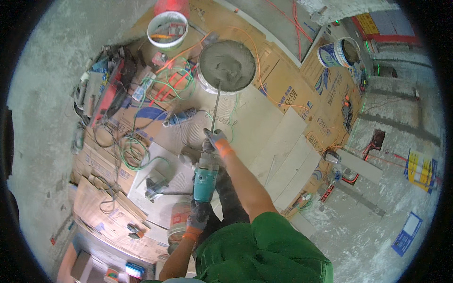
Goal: The person uses an angle grinder to cut a large white tile, then moves the tile to the floor. They pour a bag of dry adhesive into a bucket and mix it with a paddle mixer. The person then carries the bucket of mixed adhesive across the room.
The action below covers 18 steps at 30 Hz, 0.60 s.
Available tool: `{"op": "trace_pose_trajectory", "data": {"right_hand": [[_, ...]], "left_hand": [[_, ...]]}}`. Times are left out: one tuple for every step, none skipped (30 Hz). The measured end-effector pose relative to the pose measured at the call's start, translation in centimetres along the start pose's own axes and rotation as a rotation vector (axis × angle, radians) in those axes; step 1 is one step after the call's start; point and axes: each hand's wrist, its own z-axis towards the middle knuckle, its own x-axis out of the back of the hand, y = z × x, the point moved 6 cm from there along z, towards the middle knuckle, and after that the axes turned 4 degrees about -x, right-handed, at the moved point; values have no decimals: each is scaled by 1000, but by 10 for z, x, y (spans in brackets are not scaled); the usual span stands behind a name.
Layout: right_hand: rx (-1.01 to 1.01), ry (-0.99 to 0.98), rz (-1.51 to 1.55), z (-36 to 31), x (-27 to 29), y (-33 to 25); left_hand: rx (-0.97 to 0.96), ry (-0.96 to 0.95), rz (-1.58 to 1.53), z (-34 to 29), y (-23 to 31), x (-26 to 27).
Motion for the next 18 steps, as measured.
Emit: {"op": "trace_pose_trajectory", "data": {"right_hand": [[-34, 18, 99, -5, -7, 3], [-67, 37, 197, -10, -13, 6], [-46, 5, 261, -12, -22, 7], [-82, 14, 296, -13, -25, 13], [-111, 21, 332, -10, -28, 18], [-137, 27, 369, -5, -30, 25], [-97, 117, 284, 2, -28, 28], [-94, 95, 352, 10, -32, 34], [-82, 92, 427, 17, -34, 41], [-63, 81, 509, 22, -37, 47], [-37, 18, 496, 26, -39, 51], [1, -55, 487, 29, -42, 52], [-28, -70, 456, 29, -42, 57], [15, -160, 517, 27, -45, 55], [-8, -191, 555, 22, -44, 56], [-53, -175, 599, 17, -43, 58], [-37, -190, 646, 9, -41, 54], [-38, -163, 698, 2, -41, 53]], "left_hand": [[11, -50, 57, -1, -12, -9], [-2, -91, 74, 0, -25, -17], [3, -163, 78, 0, -38, -26], [43, -271, 83, -2, -52, -37], [-47, -181, 109, 1, -57, -38], [-93, -174, 178, 3, -66, -42], [-131, -192, 254, 5, -77, -48], [-171, -206, 333, 7, -87, -52], [-183, -188, 284, 12, -97, -57], [-185, -228, 316, 14, -109, -63], [-227, -209, 339, 14, -116, -64], [-233, -263, 386, 13, -125, -69], [-273, -174, 369, 13, -128, -65], [-278, -159, 374, 12, -134, -64], [-295, -134, 377, 12, -136, -61], [-272, -155, 371, 12, -141, -59], [-261, -164, 368, 13, -146, -54], [-271, -140, 356, 15, -149, -48]]}}
